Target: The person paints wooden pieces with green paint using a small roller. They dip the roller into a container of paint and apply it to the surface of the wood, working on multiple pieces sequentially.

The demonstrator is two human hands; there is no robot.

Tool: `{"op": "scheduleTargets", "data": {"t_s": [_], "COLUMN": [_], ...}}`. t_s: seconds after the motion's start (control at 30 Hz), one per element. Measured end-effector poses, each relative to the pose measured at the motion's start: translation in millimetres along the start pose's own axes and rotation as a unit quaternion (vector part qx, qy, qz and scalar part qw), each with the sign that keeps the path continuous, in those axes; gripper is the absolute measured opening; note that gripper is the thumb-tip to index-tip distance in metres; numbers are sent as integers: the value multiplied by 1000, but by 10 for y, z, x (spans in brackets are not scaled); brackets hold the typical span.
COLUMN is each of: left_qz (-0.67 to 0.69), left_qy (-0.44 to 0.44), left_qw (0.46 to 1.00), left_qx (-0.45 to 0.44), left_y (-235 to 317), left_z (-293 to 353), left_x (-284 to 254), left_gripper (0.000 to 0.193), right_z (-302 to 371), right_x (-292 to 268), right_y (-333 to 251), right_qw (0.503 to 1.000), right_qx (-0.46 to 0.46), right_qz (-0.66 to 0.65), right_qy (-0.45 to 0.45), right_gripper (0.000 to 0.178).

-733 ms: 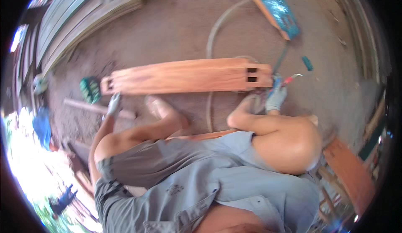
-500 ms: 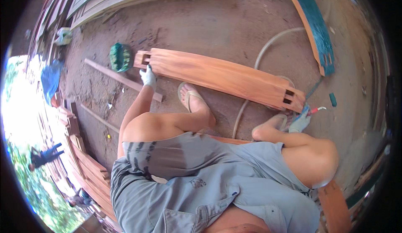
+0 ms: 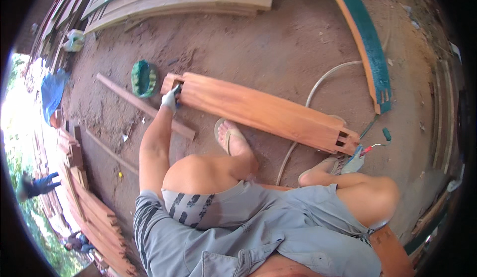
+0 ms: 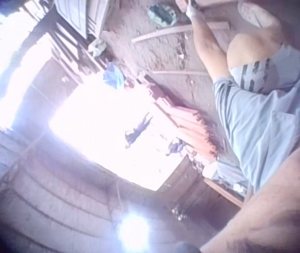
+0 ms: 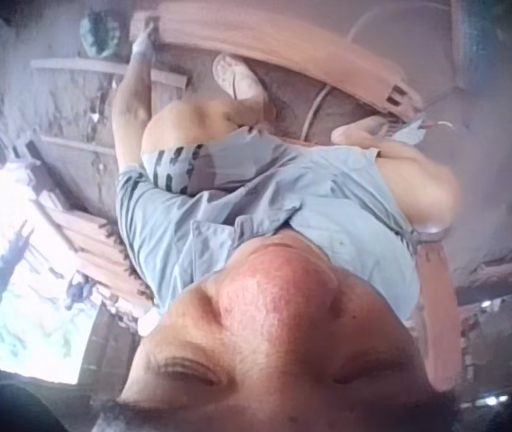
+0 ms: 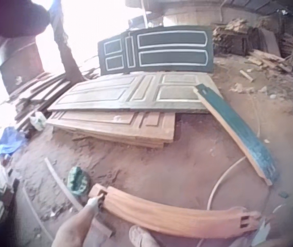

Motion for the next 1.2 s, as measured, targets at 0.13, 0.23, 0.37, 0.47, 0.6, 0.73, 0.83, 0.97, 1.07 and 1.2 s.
{"op": "scheduleTargets", "data": {"t_s": [0.13,0.23,0.37,0.47,0.6,0.73,0.83,0.97,1.07,1.2], "left_qz": [49,48,68,49,77,71,-2,-45,-8,26], "left_qy": [-112,-15,64,43,-3,-25,-49,-144,-35,-32], "left_qw": [991,998,993,998,996,994,983,970,978,986], "left_qx": [-60,25,75,7,47,77,175,188,207,160], "left_y": [-8,423,542,533,1545,1467,2030,2839,3277,3379], "left_z": [73,14,149,337,649,793,1064,1214,1065,845], "left_x": [107,-483,-565,-223,-567,240,624,1198,1339,1986], "left_gripper": [23,17,19,16,13,19,18,27,44,70], "right_z": [7,-263,-493,-637,-1345,-1691,-1699,-1751,-1655,-1477], "right_x": [69,181,203,107,113,-768,-1117,-1160,-1265,-1565], "right_y": [-74,-141,113,525,821,447,-121,-252,-383,-425], "right_qw": [999,995,995,994,967,805,684,696,679,649], "right_qx": [17,-6,7,20,-60,-274,-420,-413,-433,-459], "right_qz": [22,26,-12,-93,-246,-385,-377,-375,-379,-358], "right_qy": [-46,-99,-101,-52,36,358,462,453,456,491], "right_gripper": [37,37,37,37,38,38,38,36,38,41]}}
Point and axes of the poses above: each hand's wrist, its own z-axis away from the middle knuckle, its own x-axis out of the palm, y = z × x, the point moved 9 cm from there along -z, towards the middle knuckle, and after that the axes turned 3 degrees about -z, right-handed, at the moved point
